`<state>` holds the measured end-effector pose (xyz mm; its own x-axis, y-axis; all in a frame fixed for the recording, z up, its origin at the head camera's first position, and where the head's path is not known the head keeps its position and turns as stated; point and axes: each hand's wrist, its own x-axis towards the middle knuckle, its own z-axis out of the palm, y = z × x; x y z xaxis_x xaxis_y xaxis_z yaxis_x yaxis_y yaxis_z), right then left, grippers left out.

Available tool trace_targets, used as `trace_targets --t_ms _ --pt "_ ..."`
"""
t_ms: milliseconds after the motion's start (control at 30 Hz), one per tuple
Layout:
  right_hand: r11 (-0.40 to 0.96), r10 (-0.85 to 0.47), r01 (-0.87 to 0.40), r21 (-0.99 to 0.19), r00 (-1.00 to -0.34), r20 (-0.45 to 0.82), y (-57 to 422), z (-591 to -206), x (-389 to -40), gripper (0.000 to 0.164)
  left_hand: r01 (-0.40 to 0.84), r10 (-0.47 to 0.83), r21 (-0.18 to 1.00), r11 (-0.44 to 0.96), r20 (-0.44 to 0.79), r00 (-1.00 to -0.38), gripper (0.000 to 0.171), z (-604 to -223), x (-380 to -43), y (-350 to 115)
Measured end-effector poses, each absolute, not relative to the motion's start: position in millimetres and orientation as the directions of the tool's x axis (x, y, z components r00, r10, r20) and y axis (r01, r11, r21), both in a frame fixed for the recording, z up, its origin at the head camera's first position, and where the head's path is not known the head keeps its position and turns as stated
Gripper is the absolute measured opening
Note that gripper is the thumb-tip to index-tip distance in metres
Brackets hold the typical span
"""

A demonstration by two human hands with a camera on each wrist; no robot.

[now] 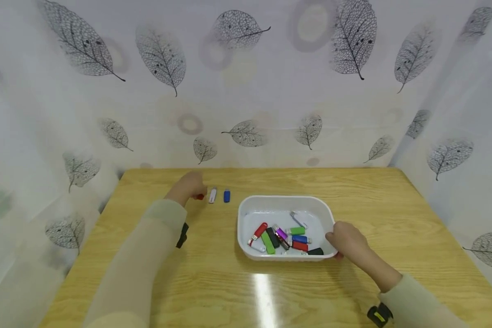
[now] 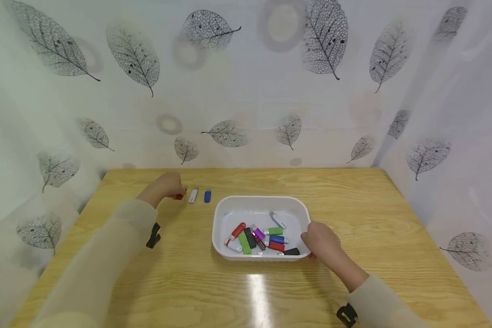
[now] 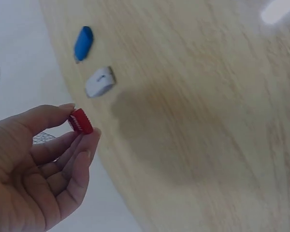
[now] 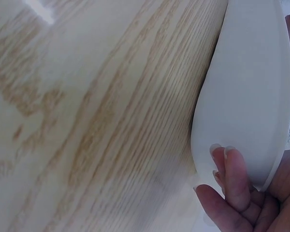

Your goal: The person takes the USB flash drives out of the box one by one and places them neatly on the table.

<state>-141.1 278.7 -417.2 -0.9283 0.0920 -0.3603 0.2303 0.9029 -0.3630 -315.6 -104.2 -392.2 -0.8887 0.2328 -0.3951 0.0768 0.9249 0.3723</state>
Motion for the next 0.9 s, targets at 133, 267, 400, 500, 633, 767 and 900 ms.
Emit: trace_targets --t_ms 133,267,400,500,633,767,900 --pt "0.901 0.097 0.236 -0.364 -0.927 -0.363 279.0 -417.9 -140.8 0.022 0.079 0.208 0.349 0.934 -0.351 -0.913 0.013 -404.5 -316.2 -111.4" --pt "0.904 0.101 0.237 -0.354 -0.926 -0.363 279.2 -419.1 -140.6 0.022 0.087 0.203 0.342 0.936 -0.322 -0.925 0.023 -415.9 -315.2 -117.4" --pt "0.904 0.101 0.238 -0.355 -0.926 -0.362 279.6 -418.1 -141.2 0.022 0.095 0.214 0.374 0.923 -0.289 -0.933 0.030 -421.7 -314.4 -119.1" --pt "0.903 0.098 0.236 -0.359 -0.927 -0.363 279.3 -417.2 -141.4 0.022 0.096 0.212 0.386 0.917 -0.270 -0.939 0.031 -423.6 -313.0 -119.9" --pt "0.903 0.093 0.231 -0.362 -0.928 -0.360 279.1 -416.7 -141.7 0.022 0.092 0.199 0.369 0.925 -0.263 -0.944 0.030 -424.9 -312.8 -118.7" --pt "0.904 0.097 0.231 -0.361 -0.930 -0.354 279.7 -417.3 -141.5 0.022 0.082 0.186 0.349 0.934 -0.277 -0.943 0.032 -426.3 -313.2 -115.3" --pt "0.901 0.099 0.235 -0.365 -0.930 -0.354 280.3 -418.1 -141.2 0.022 0.100 0.196 0.326 0.940 -0.276 -0.941 0.036 -427.4 -312.8 -113.2"
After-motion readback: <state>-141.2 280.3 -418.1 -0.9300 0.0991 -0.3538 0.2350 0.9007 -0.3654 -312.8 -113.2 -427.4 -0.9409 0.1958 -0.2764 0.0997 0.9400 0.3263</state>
